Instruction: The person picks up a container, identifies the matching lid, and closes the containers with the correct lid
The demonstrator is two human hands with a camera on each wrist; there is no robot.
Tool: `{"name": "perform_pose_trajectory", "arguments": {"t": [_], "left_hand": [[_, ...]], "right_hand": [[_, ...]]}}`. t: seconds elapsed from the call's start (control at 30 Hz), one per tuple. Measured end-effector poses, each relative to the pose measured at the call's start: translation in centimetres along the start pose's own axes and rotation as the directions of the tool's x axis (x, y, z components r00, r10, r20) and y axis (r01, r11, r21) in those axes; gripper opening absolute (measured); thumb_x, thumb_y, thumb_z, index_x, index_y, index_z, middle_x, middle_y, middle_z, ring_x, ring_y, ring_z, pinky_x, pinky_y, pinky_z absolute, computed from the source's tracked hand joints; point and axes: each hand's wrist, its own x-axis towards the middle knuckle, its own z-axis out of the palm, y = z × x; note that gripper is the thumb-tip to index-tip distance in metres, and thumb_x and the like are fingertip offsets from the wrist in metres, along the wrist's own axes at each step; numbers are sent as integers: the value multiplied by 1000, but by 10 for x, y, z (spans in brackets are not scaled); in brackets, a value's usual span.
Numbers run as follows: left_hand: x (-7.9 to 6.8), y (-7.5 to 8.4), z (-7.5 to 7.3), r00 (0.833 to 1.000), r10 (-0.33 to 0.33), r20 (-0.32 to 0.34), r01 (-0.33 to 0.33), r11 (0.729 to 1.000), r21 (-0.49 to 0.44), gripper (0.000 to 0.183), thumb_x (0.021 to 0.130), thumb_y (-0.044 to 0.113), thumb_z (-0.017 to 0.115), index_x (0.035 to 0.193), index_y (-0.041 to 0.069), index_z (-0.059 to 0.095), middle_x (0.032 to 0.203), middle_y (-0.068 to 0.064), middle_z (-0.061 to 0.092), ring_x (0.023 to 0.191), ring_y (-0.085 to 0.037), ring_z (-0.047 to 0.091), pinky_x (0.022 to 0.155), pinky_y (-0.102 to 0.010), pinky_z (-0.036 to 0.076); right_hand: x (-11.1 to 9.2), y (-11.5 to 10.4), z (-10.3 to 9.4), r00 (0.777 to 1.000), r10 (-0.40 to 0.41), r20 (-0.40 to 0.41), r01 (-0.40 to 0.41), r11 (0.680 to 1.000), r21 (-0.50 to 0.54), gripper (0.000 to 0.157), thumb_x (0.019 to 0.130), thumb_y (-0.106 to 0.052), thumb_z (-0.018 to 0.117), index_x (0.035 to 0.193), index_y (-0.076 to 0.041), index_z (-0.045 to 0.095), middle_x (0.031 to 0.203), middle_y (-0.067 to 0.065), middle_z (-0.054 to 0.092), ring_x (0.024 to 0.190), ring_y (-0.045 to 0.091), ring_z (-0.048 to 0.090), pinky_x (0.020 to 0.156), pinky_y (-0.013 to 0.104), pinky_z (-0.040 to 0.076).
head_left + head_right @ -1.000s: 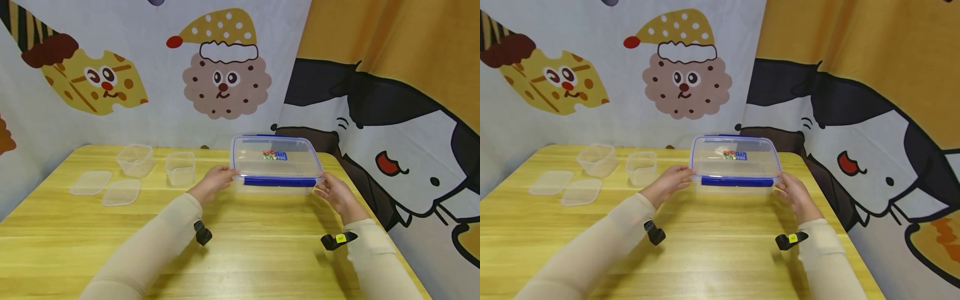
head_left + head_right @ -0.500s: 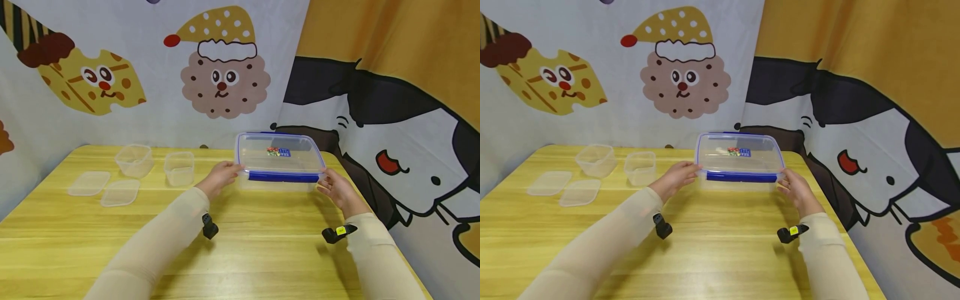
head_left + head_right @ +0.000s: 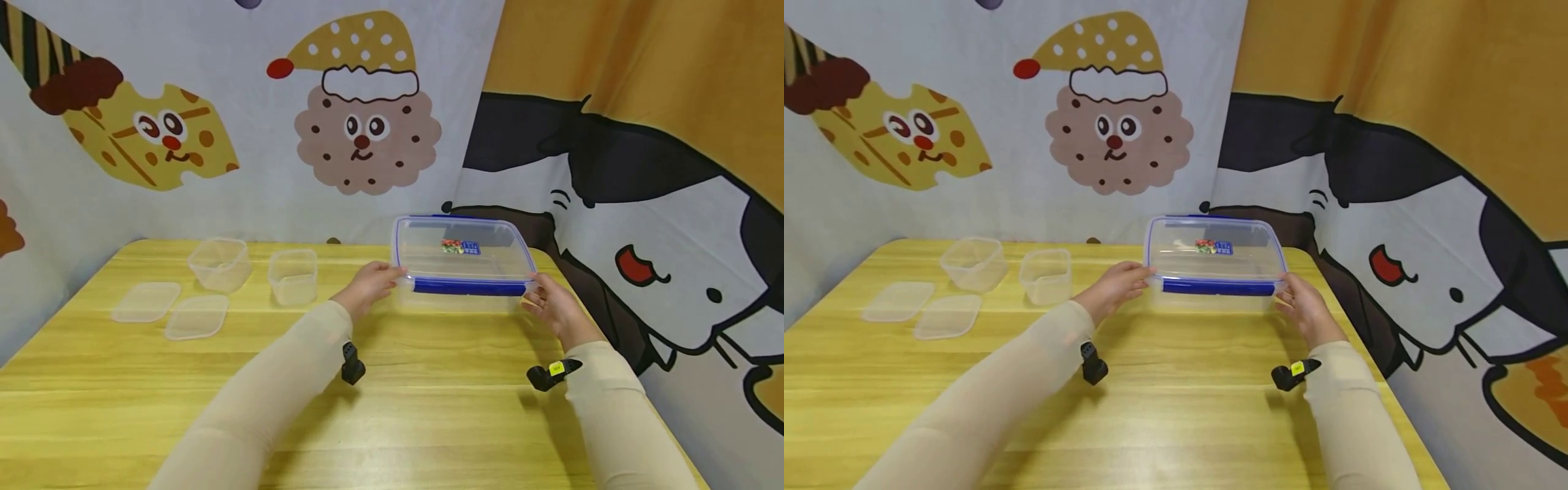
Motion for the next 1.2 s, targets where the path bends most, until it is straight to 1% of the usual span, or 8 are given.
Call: {"name": "perform_pose_trajectory", "arguments": {"t": [0.2,0.3,0.43,0.53,0.77,1.0,1.1,1.2], "left_hand": [[7,0,5,1000,-14,7,14,1000,14,63,96,30,61,144,-1,34,144,-18,41,131,-31,44,111,-41,37],[9,0,8,1000,-20,6,19,1000,22,65,96,30,62,144,-1,33,145,-17,40,130,-31,45,110,-40,37],[13,0,10,999,-31,9,31,999,30,69,95,32,62,147,0,30,147,-17,39,130,-30,46,110,-39,38],[16,0,12,999,-41,14,41,999,29,72,95,34,63,149,1,28,148,-17,38,131,-30,45,111,-39,37],[21,-2,16,999,-34,22,34,999,8,72,95,32,62,148,-1,27,148,-18,38,132,-32,44,111,-40,36],[25,-4,19,999,-37,18,37,999,-6,71,96,32,61,148,-2,28,148,-19,38,132,-33,43,112,-40,35],[28,-6,19,999,-44,19,44,999,-6,71,95,33,62,147,-2,29,147,-18,39,133,-33,43,112,-40,35],[29,-7,20,999,-49,21,49,999,-7,72,95,34,63,147,-1,29,148,-18,38,133,-32,42,112,-40,35]], "right_hand": [[5,2,-6,1000,2,0,-2,1000,10,19,98,-34,54,104,-18,47,86,-7,46,87,8,51,86,26,51],[8,3,-8,1000,20,-20,-20,1000,11,22,97,-37,55,107,-20,45,90,-7,47,90,8,50,94,29,48],[10,4,-10,998,35,-46,-34,999,13,27,95,-40,57,110,-22,44,100,-5,45,96,10,47,109,37,37],[11,5,-11,998,35,-60,-34,999,12,29,95,-41,57,111,-23,43,104,-3,44,98,11,46,114,40,31],[15,5,-16,998,31,-47,-30,999,25,27,96,-40,56,111,-22,44,98,-7,48,94,9,48,111,37,34],[22,6,-15,997,32,-65,-32,999,4,25,97,-39,51,113,-22,43,102,-5,47,97,9,47,114,40,30],[26,7,-16,997,32,-74,-32,999,-5,32,98,-40,50,121,-20,42,106,-3,46,97,10,46,114,41,29],[28,8,-16,996,32,-85,-33,999,-12,32,98,-39,50,122,-21,41,109,-2,43,98,11,45,114,40,30]]}}
